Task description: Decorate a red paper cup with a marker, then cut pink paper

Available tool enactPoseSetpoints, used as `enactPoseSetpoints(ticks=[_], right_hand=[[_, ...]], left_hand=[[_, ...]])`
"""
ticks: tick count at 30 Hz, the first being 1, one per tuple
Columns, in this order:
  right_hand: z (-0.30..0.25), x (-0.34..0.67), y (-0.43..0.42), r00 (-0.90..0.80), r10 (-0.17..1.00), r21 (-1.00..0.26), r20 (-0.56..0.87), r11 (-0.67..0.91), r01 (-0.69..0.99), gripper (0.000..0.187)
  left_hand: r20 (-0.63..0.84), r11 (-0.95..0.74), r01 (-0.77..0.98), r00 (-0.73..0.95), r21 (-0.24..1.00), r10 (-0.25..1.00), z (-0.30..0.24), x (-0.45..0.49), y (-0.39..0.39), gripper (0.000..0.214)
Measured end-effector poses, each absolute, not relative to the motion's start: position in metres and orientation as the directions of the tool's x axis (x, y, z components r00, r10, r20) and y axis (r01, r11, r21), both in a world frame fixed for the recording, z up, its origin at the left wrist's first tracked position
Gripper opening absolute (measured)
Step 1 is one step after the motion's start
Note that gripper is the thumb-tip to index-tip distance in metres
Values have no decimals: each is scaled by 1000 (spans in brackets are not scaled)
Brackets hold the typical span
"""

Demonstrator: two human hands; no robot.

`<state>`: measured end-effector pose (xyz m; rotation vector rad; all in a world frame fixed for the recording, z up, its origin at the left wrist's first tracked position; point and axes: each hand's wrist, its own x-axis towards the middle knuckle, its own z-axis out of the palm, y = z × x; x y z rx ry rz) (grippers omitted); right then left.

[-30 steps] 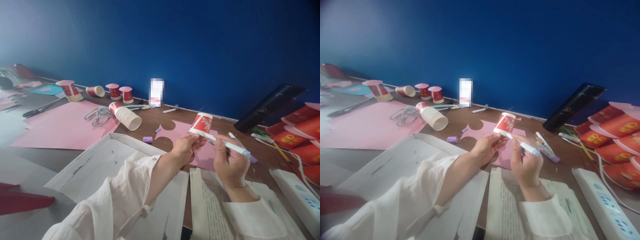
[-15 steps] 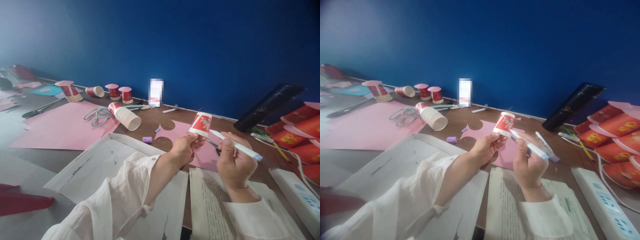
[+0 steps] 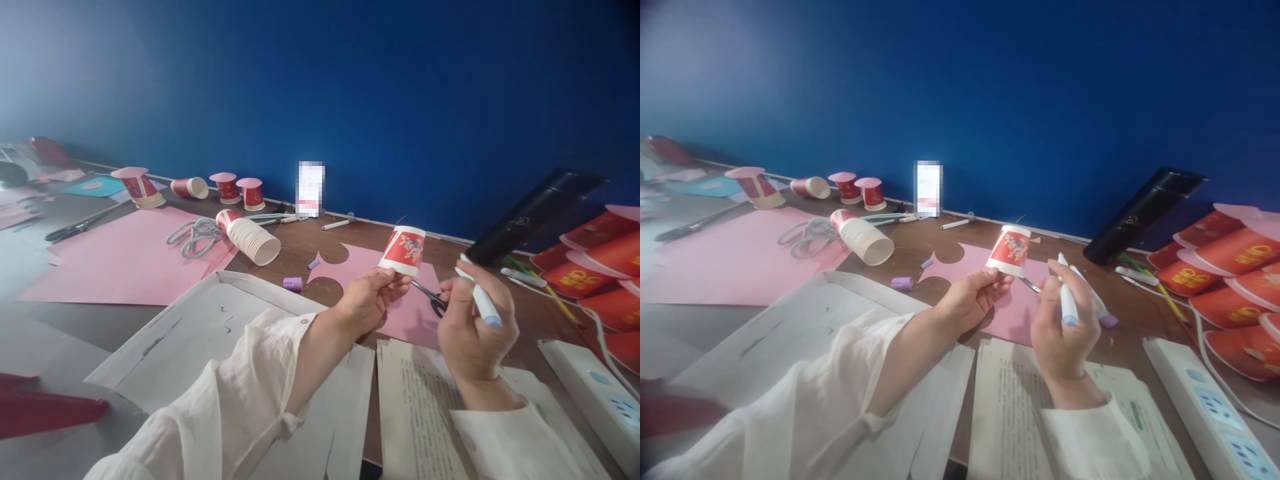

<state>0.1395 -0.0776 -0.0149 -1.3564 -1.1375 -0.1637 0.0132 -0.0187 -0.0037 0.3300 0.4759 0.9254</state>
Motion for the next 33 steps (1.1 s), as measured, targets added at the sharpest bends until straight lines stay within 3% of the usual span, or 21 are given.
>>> enactPoseSetpoints(ticks=[3,8,13,17,21,26,29,33], right_hand=[[-11,138,-76,470,479,-629,742,253,735,29],[-16,144,-64,605,528,-797,596,293,529,38],[-20,149,-52,705,672,-958,229,283,41,59],[-16,146,-46,677,730,-890,93,366,-272,56],[-14,141,-41,619,785,-839,28,355,-412,51],[-17,143,-36,626,778,-790,-48,354,-501,52],[-16,144,-36,590,797,-773,-125,295,-562,53],[-11,144,-40,508,836,-759,-209,189,-623,59]], left_hand=[[-246,586,-678,537,444,807,-3,12,-19,20],[-194,603,-644,591,472,783,-6,12,-21,15],[-165,551,-580,584,600,795,-8,18,-28,11],[-269,473,-412,461,779,846,-7,24,-39,12],[-274,414,-260,441,873,855,-9,28,-46,12],[-43,86,-79,436,993,899,-19,26,-50,16],[134,-171,45,444,984,886,-23,23,-53,20],[191,-260,83,476,962,858,-23,22,-57,17]])
